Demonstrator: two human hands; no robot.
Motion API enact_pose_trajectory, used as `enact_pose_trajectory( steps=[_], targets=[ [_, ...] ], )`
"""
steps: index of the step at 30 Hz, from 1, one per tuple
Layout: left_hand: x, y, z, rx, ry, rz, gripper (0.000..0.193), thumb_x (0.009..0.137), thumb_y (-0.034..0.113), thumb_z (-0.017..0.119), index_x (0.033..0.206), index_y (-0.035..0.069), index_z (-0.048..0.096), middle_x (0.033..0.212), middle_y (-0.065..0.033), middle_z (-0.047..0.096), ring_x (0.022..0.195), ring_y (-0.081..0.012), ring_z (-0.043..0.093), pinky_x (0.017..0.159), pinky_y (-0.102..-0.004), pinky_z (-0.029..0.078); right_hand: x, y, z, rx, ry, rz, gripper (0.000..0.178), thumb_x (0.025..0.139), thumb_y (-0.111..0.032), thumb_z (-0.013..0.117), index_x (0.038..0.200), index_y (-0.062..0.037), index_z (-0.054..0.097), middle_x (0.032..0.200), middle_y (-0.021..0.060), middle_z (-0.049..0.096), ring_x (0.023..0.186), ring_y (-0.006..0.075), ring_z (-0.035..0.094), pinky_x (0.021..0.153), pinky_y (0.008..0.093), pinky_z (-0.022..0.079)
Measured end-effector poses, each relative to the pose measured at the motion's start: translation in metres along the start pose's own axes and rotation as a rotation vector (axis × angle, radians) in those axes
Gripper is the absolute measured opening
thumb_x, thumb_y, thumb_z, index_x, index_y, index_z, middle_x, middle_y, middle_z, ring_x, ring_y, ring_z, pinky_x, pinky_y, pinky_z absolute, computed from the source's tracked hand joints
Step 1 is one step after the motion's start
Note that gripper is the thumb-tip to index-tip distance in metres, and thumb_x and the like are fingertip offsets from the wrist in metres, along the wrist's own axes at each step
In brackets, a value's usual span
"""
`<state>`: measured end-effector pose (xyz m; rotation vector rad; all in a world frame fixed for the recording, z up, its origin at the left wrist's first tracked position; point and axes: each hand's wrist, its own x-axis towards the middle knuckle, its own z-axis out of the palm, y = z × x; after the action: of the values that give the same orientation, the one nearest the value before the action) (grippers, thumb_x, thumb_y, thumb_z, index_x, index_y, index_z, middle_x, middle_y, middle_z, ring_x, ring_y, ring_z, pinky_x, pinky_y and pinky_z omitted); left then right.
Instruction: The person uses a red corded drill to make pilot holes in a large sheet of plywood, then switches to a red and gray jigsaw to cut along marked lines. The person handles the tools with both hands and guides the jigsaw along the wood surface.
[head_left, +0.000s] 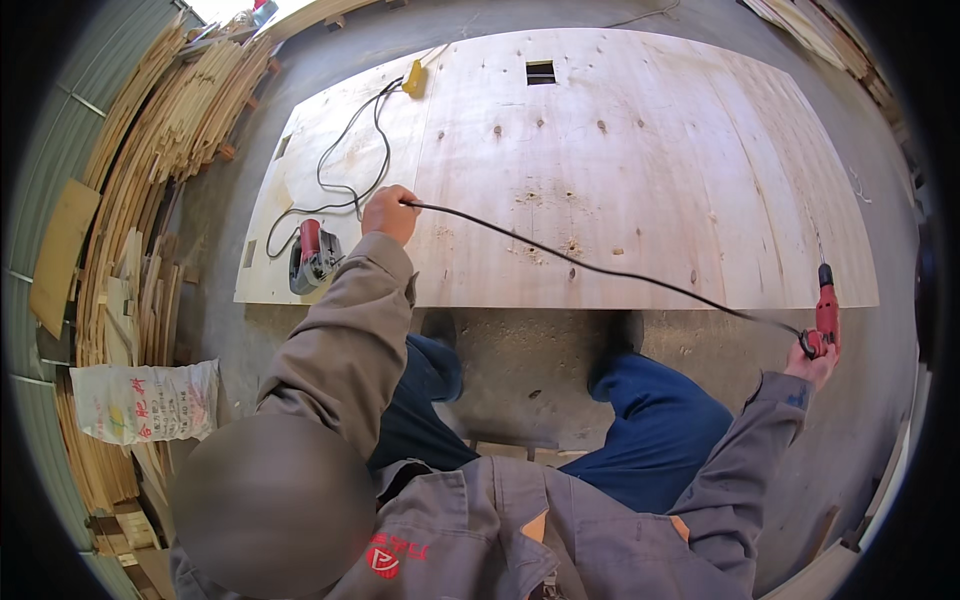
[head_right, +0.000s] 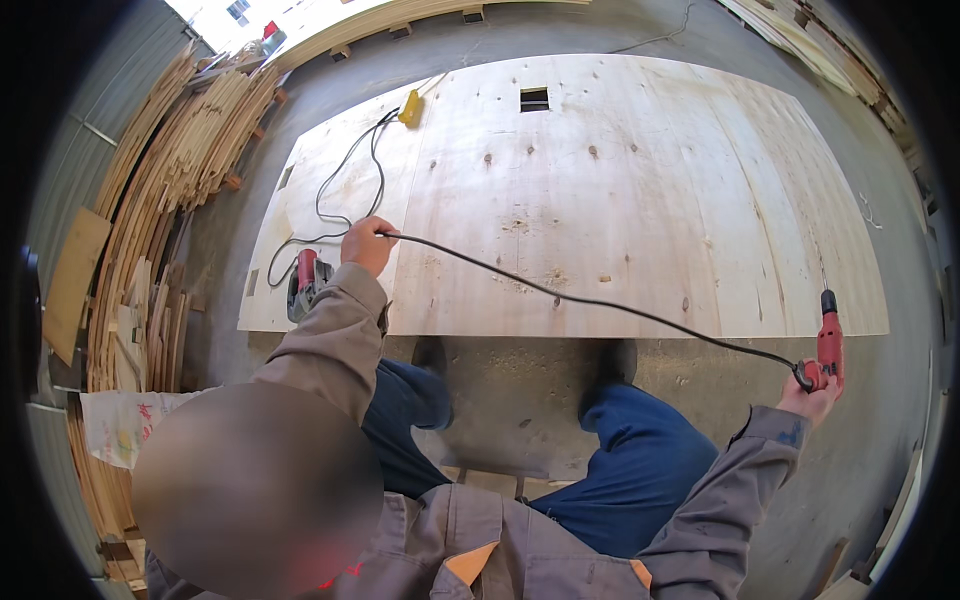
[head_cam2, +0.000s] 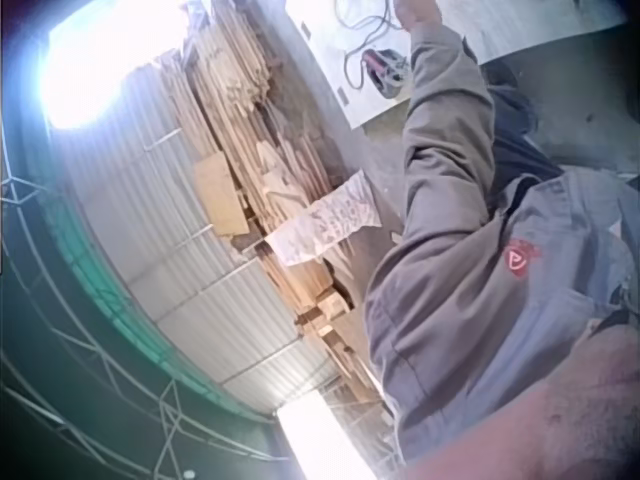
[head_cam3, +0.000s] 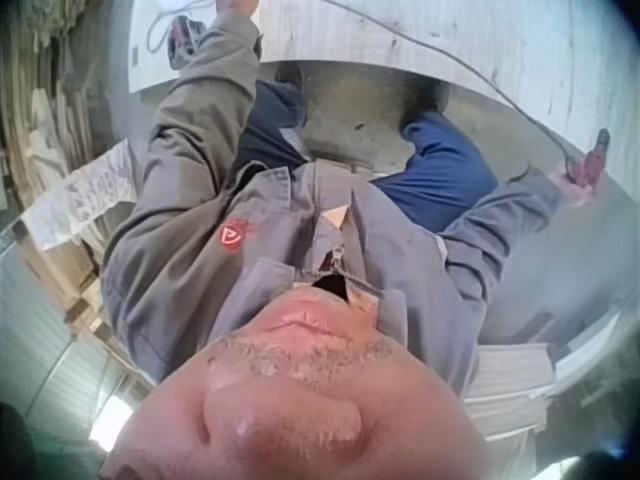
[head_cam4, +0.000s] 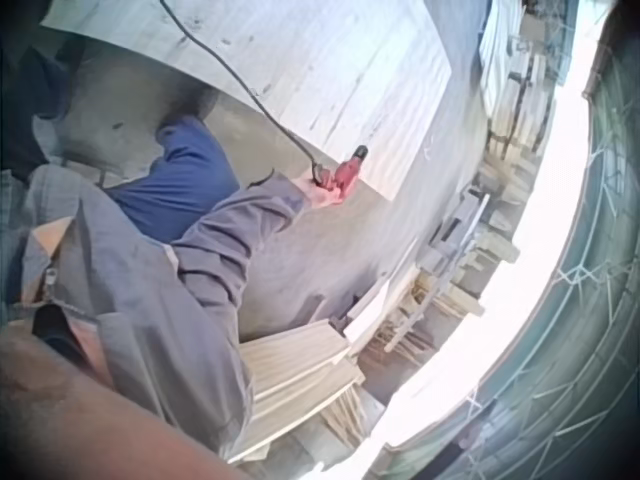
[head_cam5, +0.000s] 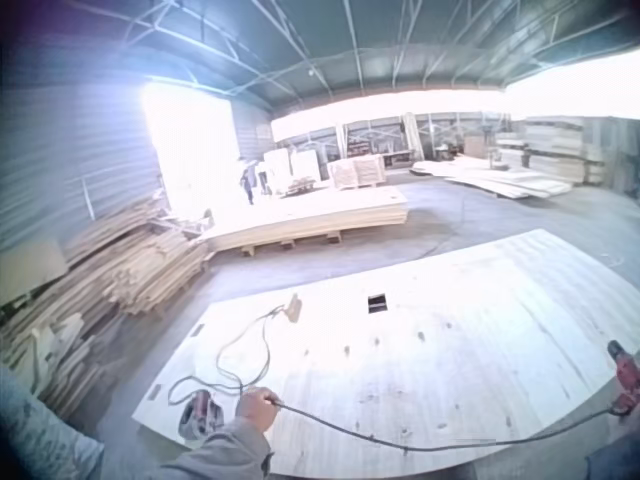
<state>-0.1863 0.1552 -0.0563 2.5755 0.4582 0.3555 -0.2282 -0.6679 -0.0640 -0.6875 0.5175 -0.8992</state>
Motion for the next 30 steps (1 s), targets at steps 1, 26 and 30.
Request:
enact_pose_trajectory(
  steps=[1,26,30],
  targets=[
    [-0.001,-0.003,-0.003,0.025,0.033,-0.023,0.02,0.083,0.027,0.085,0.093,0.011,0.078,0.1,-0.0149,0.075,0.096,-0.0342,0.07,0.082,-0.0441,0.055,-0.001,0.001,-0.001,-0.008,0.027,-0.002,0.022,0.108,-0.018,0.046,0.126,-0.0082,0.055,0.103,0.0147,0.063,0.086,0.0276,0.066,0.08,0.0463,0.064],
    [-0.009,0.385,0.035,-0.916,-0.537,0.522,0.056,0.103,0.056,0.056,0.106,0.002,0.07,0.102,-0.0067,0.069,0.103,-0.0174,0.06,0.102,-0.0357,0.044,-0.068,0.005,0.042,-0.021,-0.53,0.098,0.02,0.106,-0.014,0.051,0.12,-0.0079,0.063,0.071,-0.0047,0.049,0.057,0.0077,0.049,0.056,0.027,0.046],
    [0.043,0.281,0.06,-0.963,-0.571,0.363,0.039,0.104,0.039,0.06,0.115,0.002,0.066,0.104,-0.0047,0.067,0.107,-0.0171,0.064,0.103,-0.0362,0.048,-0.119,0.04,0.093,-0.082,-0.237,0.078,0.016,0.105,-0.01,0.051,0.117,-0.0075,0.062,0.066,-0.0075,0.044,0.051,0.0055,0.042,0.047,0.0249,0.039]
  ],
)
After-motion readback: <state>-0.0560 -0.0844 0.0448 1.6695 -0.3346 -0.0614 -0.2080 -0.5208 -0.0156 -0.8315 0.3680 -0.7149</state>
